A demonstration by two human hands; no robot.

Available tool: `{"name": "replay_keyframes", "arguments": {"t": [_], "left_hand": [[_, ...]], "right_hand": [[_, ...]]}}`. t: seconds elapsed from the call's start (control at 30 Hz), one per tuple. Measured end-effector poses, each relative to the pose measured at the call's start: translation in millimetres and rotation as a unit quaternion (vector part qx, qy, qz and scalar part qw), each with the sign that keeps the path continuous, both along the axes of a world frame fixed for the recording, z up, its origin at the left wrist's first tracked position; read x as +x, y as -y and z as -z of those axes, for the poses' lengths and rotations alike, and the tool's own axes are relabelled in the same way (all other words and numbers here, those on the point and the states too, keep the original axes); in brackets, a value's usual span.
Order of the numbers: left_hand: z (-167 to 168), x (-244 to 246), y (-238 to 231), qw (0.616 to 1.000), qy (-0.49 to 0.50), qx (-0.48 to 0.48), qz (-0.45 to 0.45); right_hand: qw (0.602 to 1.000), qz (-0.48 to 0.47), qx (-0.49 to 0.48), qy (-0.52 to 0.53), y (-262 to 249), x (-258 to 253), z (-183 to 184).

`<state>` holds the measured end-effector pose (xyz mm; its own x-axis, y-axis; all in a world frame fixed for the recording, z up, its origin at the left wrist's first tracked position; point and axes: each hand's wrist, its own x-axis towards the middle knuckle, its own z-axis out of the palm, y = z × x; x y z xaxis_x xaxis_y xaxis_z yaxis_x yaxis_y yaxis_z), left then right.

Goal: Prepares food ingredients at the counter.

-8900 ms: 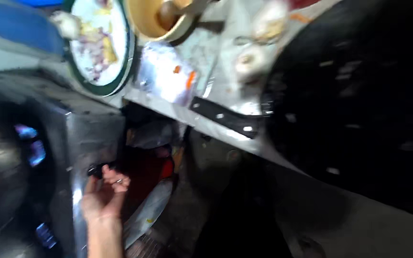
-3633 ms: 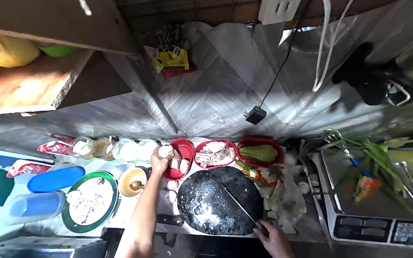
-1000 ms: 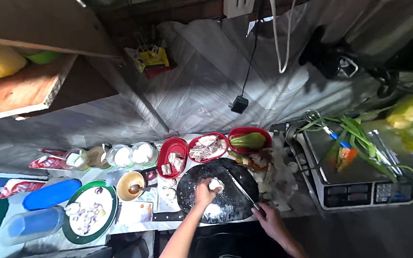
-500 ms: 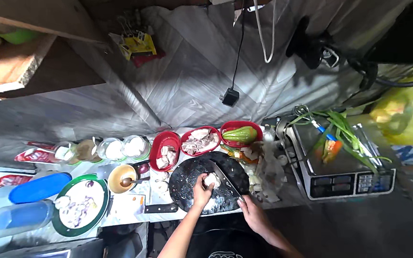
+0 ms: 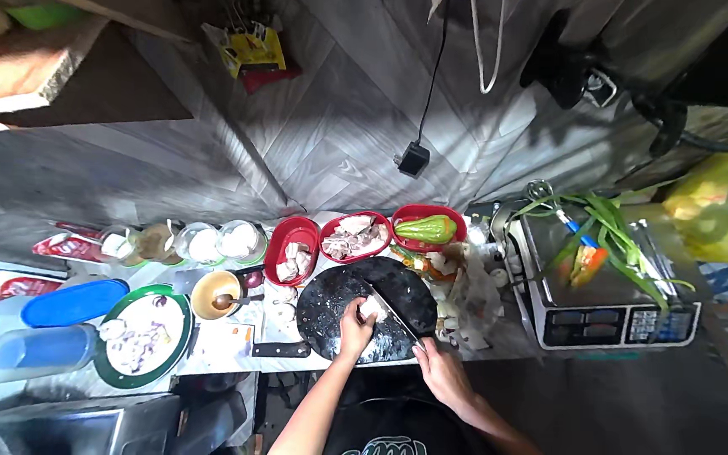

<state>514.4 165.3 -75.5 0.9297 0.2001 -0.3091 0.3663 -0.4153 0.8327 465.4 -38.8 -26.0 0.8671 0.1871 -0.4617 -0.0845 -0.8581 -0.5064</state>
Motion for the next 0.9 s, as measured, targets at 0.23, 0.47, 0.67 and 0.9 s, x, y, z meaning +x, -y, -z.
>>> {"name": "replay_keyframes", "arguments": {"t": [0.23,0.47,0.67,0.9], "left_hand": [[-9.3,9.8,-3.3,0.996,-0.017,0.044,0.070],[-4.4,12.2,-3.0,0.997,0.001,0.043,0.064],[-1.7,10.2,-2.5,0.997,0.008,0.039,0.067],[-4.0,11.4,-6.7,0.999,-0.004,0.029,0.040]], "right_hand": [[0.991,-0.039,-0.090,-0.088,-17.7,14.6,-17.0],[0.982,-0.051,-0.103,-0.148,-40.9,47.4,-8.6],[0.983,-0.042,-0.096,-0.149,-13.7,14.3,-8.3],[0.986,-0.050,-0.106,-0.121,-19.3,31.1,3.2]]}}
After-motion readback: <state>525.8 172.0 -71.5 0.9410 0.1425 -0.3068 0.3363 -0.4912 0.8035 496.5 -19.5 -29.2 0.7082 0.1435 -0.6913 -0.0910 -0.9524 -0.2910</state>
